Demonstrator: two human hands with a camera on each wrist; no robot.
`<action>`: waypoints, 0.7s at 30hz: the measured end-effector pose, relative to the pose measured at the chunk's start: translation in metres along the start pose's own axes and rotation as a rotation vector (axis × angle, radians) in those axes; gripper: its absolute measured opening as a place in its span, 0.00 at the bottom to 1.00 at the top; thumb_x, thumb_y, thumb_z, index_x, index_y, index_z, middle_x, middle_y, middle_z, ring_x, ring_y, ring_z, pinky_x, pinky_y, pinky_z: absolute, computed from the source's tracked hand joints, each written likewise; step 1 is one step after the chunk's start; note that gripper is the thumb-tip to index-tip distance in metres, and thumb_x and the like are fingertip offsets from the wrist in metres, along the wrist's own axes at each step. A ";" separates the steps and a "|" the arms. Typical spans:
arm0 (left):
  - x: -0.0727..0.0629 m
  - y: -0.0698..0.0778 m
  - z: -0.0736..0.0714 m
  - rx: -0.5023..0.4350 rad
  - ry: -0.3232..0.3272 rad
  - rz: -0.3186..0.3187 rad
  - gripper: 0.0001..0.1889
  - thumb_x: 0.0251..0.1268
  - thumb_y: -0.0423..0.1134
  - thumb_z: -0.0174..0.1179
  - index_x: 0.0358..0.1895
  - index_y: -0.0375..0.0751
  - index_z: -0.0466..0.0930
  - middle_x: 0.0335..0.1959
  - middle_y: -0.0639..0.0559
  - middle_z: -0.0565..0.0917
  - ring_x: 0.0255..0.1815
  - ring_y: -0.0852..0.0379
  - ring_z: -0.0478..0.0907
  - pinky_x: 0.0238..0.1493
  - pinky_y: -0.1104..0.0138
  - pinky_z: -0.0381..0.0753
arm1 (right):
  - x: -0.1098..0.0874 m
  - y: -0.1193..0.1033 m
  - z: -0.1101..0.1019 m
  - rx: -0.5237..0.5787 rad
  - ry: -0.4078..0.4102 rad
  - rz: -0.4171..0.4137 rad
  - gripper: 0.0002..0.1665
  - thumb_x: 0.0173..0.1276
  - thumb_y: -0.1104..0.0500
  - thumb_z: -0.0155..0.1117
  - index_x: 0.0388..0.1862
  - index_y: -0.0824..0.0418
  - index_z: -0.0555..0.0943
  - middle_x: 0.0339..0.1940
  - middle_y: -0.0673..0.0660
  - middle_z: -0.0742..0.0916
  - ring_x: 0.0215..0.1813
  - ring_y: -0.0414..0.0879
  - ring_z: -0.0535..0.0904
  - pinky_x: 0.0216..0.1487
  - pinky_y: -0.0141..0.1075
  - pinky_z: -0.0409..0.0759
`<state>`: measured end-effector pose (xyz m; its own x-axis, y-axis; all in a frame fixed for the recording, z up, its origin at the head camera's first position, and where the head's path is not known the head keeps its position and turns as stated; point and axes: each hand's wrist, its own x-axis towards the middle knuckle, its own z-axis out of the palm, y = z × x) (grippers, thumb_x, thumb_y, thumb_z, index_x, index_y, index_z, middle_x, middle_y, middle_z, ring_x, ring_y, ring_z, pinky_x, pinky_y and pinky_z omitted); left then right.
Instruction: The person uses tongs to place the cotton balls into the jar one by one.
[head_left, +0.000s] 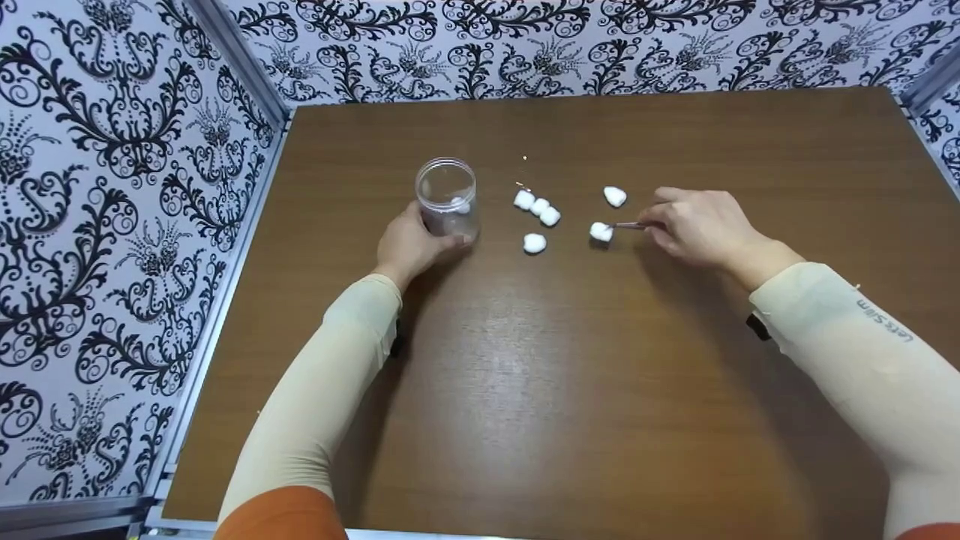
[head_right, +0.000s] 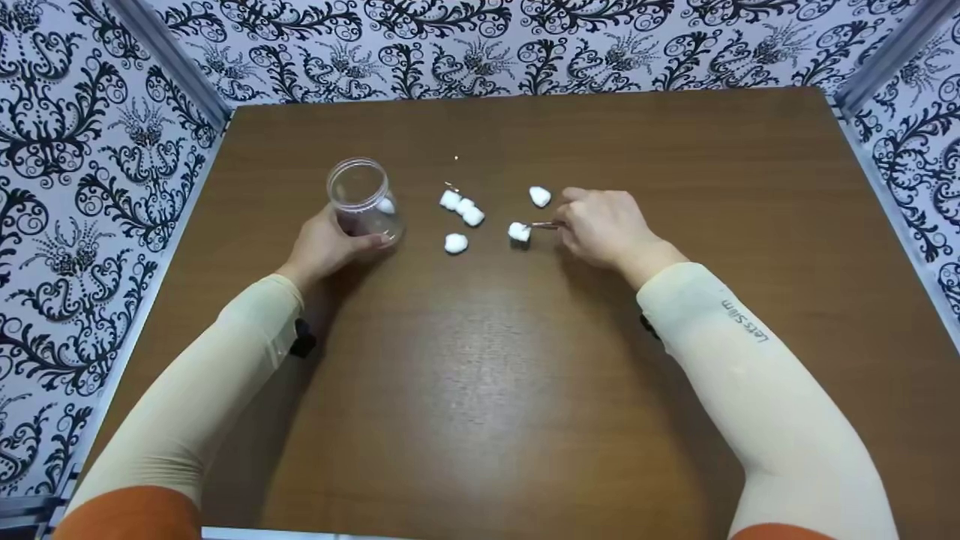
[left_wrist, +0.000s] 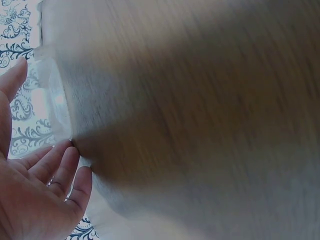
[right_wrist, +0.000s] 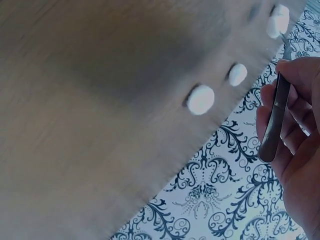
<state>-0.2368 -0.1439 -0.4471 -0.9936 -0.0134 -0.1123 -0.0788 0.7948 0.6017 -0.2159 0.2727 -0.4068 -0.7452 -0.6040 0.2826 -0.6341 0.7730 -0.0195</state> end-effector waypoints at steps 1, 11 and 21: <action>0.000 0.000 0.000 0.003 0.001 0.002 0.46 0.47 0.64 0.74 0.68 0.44 0.68 0.62 0.49 0.79 0.61 0.49 0.75 0.58 0.53 0.71 | 0.001 0.000 -0.001 0.000 0.001 0.002 0.08 0.59 0.61 0.68 0.38 0.55 0.89 0.29 0.50 0.76 0.20 0.52 0.75 0.16 0.49 0.69; 0.000 0.000 0.001 0.009 0.008 0.001 0.47 0.46 0.65 0.74 0.68 0.44 0.68 0.61 0.47 0.79 0.61 0.48 0.75 0.57 0.53 0.71 | 0.005 -0.002 -0.008 0.007 0.010 0.006 0.08 0.60 0.61 0.69 0.38 0.55 0.89 0.28 0.50 0.76 0.21 0.51 0.76 0.17 0.49 0.69; -0.001 0.003 -0.001 0.012 0.008 0.003 0.48 0.46 0.65 0.74 0.68 0.43 0.68 0.61 0.46 0.79 0.61 0.47 0.75 0.58 0.53 0.71 | 0.016 -0.005 -0.015 0.005 0.029 -0.008 0.09 0.60 0.61 0.68 0.39 0.55 0.90 0.29 0.50 0.77 0.21 0.50 0.76 0.16 0.48 0.69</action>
<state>-0.2359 -0.1421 -0.4451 -0.9944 -0.0159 -0.1044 -0.0750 0.8020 0.5925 -0.2219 0.2623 -0.3880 -0.7336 -0.6045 0.3104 -0.6413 0.7669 -0.0221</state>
